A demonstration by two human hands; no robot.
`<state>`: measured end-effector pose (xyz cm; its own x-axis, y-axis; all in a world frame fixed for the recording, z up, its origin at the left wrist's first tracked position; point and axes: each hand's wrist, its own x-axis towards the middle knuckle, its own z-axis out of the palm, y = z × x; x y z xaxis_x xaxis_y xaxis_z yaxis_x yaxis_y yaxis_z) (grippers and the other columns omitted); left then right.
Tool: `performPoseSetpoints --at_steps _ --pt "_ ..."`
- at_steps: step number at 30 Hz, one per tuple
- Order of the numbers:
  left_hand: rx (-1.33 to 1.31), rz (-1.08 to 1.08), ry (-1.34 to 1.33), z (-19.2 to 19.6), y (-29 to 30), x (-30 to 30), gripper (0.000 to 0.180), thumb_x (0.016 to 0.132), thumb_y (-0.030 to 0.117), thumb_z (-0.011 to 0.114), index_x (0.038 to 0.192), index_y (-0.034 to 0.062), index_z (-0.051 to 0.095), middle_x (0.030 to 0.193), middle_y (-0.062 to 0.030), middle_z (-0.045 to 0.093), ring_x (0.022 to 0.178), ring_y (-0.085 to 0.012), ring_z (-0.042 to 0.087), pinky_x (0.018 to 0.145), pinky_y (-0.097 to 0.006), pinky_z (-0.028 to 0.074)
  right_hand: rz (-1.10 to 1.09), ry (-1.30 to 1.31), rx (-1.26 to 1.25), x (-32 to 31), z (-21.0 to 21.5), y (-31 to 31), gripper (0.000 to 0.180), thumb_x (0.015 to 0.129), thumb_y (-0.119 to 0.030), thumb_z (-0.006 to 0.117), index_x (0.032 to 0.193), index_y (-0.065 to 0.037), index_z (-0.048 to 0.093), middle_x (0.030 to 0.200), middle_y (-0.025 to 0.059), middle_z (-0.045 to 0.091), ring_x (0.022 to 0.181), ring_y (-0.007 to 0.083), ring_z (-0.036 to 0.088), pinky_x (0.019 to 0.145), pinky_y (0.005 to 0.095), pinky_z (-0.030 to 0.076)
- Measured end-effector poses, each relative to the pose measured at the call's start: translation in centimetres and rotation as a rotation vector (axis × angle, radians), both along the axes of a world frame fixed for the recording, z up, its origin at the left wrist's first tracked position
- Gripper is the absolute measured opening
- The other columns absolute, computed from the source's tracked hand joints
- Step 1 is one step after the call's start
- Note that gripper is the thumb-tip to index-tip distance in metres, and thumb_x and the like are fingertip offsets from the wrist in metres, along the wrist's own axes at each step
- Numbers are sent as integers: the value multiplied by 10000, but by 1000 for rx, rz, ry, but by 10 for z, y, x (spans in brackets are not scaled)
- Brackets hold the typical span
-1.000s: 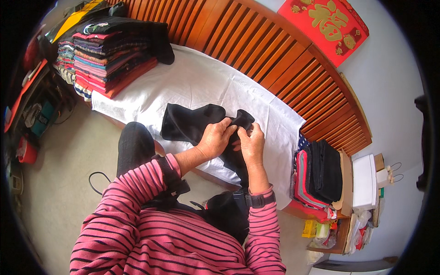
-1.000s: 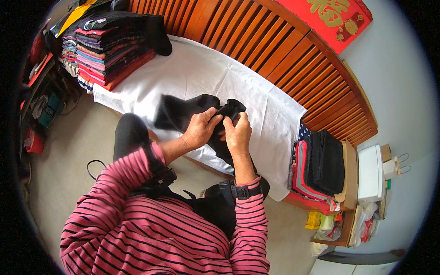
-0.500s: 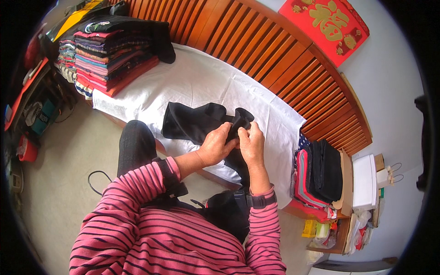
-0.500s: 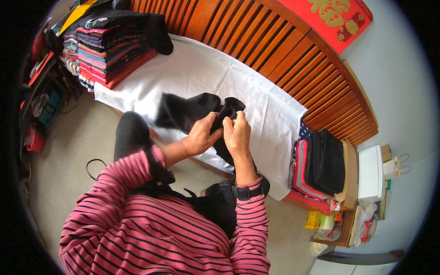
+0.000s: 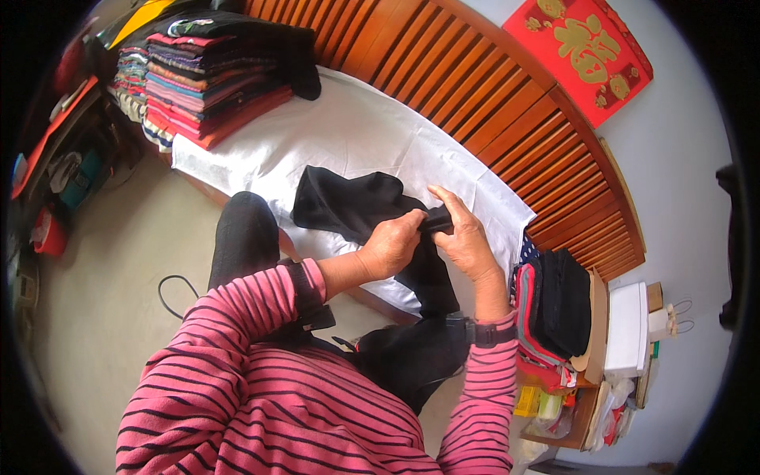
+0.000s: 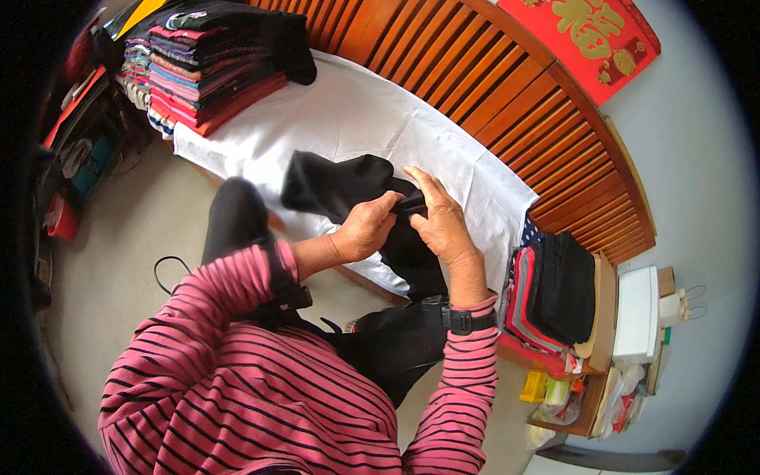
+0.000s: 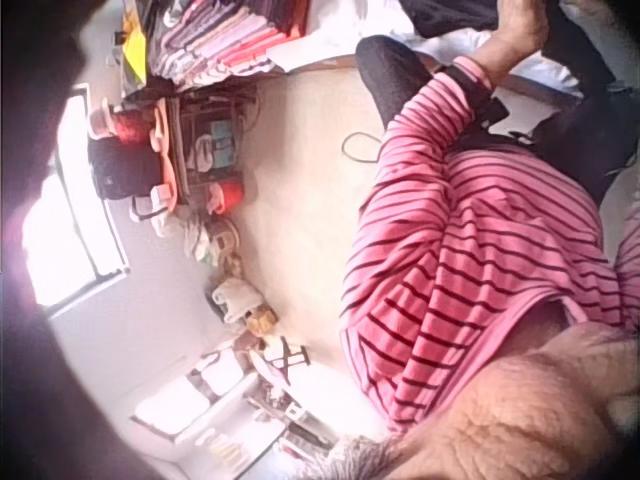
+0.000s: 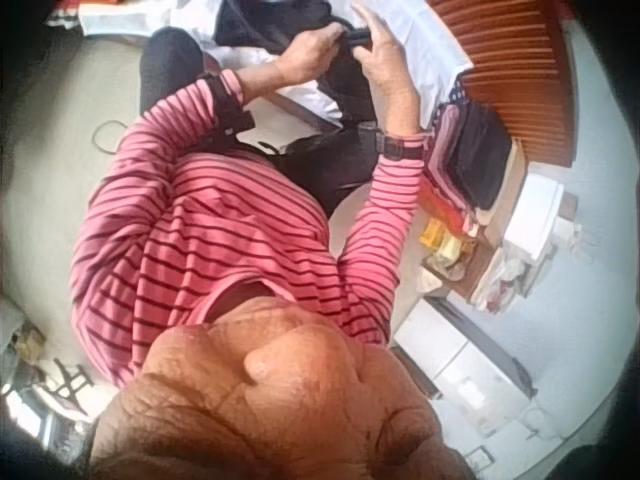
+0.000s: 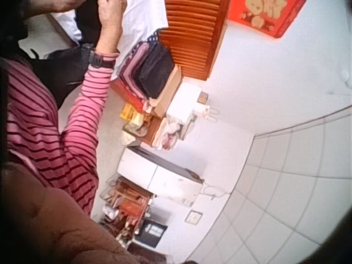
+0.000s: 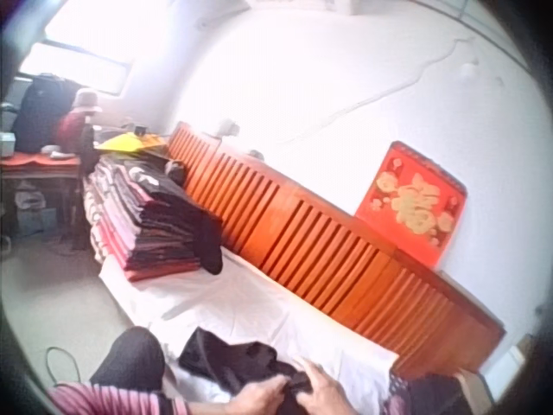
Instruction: The person folds a pair of black pants on a white sheet laid on the floor. They smooth the fabric, fold the legs together, fold the garment in half, and place it on a stack of folded clothes. The person repeats the process with another pair of black pants.
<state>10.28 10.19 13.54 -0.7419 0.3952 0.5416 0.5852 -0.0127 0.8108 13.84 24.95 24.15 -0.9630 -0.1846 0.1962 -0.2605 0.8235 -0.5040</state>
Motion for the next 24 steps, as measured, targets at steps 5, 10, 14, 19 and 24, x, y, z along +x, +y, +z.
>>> performPoseSetpoints --at_steps 5,10,14,19,24 --pt "-78 46 64 9 -4 -4 248 856 40 570 1100 32 526 844 -209 635 809 -411 646 690 -467 524 -44 -308 -139 -9 12 10 214 808 47 635 1015 7 672 921 59 644 785 131 663 643 248 541" --pt "-127 124 244 27 -14 -14 228 885 190 644 1016 32 544 812 -191 652 756 -403 645 654 -482 516 -43 -181 53 -15 44 19 119 845 1 632 949 -5 690 814 31 655 692 109 662 608 233 534" --pt "-99 179 358 36 -30 -36 265 870 247 684 964 36 555 782 -177 646 733 -395 640 656 -459 521 -170 -60 34 -15 99 25 143 886 -23 608 1000 -23 694 858 19 686 727 101 678 611 225 543" --pt "-211 207 310 28 -56 -57 209 856 144 641 1022 69 538 866 -146 660 829 -359 644 779 -429 484 -286 133 128 -15 175 28 118 931 -66 608 1010 -40 691 840 -9 676 709 79 671 587 207 529" --pt "-146 217 224 14 -61 -60 151 844 126 644 967 74 574 858 -158 658 796 -398 636 729 -476 505 -366 298 209 -25 233 27 157 950 -102 615 1083 -83 697 848 -24 683 704 69 671 578 198 524"
